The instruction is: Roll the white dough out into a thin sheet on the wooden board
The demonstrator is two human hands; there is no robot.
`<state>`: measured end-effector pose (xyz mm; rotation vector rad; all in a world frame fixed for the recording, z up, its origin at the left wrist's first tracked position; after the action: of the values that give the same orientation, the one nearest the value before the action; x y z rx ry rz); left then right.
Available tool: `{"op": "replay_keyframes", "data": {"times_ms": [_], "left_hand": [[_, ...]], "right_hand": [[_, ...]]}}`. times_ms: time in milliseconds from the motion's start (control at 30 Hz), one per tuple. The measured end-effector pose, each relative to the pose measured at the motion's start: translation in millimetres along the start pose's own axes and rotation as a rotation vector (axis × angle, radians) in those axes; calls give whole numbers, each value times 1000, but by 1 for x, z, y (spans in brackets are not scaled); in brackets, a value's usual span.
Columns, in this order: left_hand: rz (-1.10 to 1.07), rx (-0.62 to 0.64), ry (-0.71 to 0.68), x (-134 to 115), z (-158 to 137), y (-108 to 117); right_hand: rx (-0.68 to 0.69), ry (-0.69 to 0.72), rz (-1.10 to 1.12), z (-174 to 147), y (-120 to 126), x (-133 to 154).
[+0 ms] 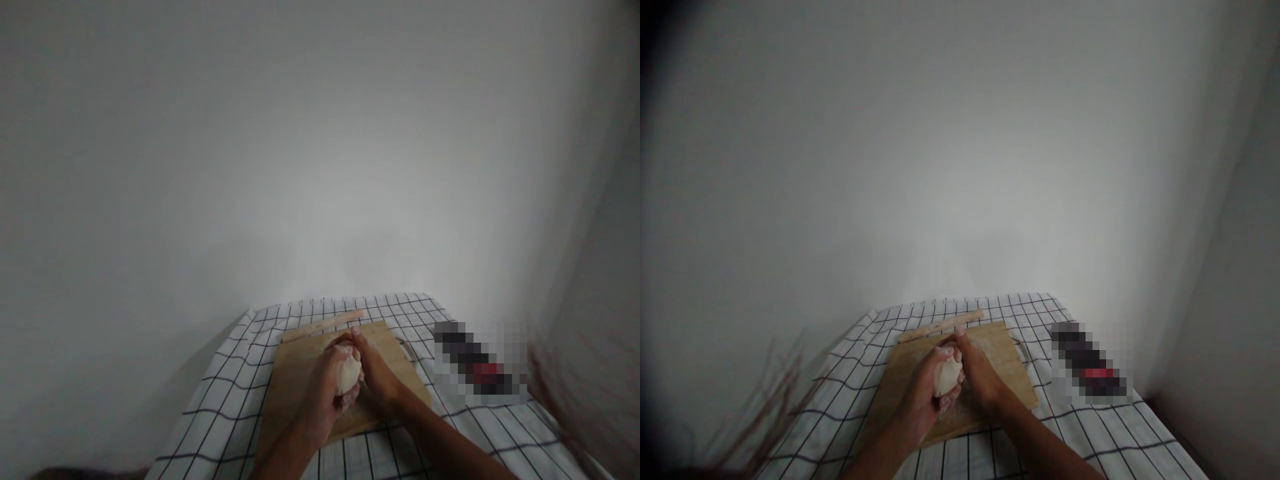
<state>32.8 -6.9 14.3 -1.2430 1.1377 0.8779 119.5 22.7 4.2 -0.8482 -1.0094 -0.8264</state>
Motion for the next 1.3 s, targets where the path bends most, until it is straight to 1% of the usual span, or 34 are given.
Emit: {"op": "replay_keyframes", "data": {"times_ms": [67,100,167,233,333,400,467,567,633,733,800,900,967,1067,1167,1233,1300], "left_hand": [[9,26,-5,1,1,-1],[13,14,-11,2,2,0],[15,-44,-29,4,4,1],[10,-102,-52,6,6,3],[28,-155,-59,10,11,6],[50,-160,-70,11,14,7],[51,-153,-105,11,17,9],[100,-139,-146,7,15,15],[183,-122,-146,3,13,19],[331,-82,-166,0,14,25],[507,-103,-254,-1,17,30],[763,-201,-422,4,24,38],[848,-224,-452,9,28,42],[868,-182,-435,10,31,41],[809,-135,-426,4,25,34],[777,-133,-410,-1,20,30],[782,-170,-405,-5,16,28]], "right_hand": [[12,-45,83,0,1,0],[20,-72,114,0,1,-1],[6,-84,88,0,3,-2],[-19,-48,36,1,5,-2],[-32,22,-15,1,6,-1],[-19,3,-26,3,7,-3],[-34,-10,-49,5,11,-5],[-148,106,-114,11,22,-3],[-210,176,-137,15,31,-2],[-250,197,-153,20,43,-2],[-264,189,-179,22,49,-2],[-284,172,-249,22,54,-2],[-287,170,-293,22,55,-2],[-286,168,-379,22,56,-2],[-296,149,-442,22,55,-2],[-294,139,-463,23,55,-2],[-291,138,-496,25,55,-2]]}}
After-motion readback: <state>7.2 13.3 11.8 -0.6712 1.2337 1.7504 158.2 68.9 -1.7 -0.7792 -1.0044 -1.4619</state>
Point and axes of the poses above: each hand's wrist, its own z-axis towards the middle knuckle, its own y-axis out of the back of the hand, x = y × z, the point moved 3 cm from there along z, towards the middle knuckle, and after that the axes turned 9 degrees about z, right-handed, at the moved point
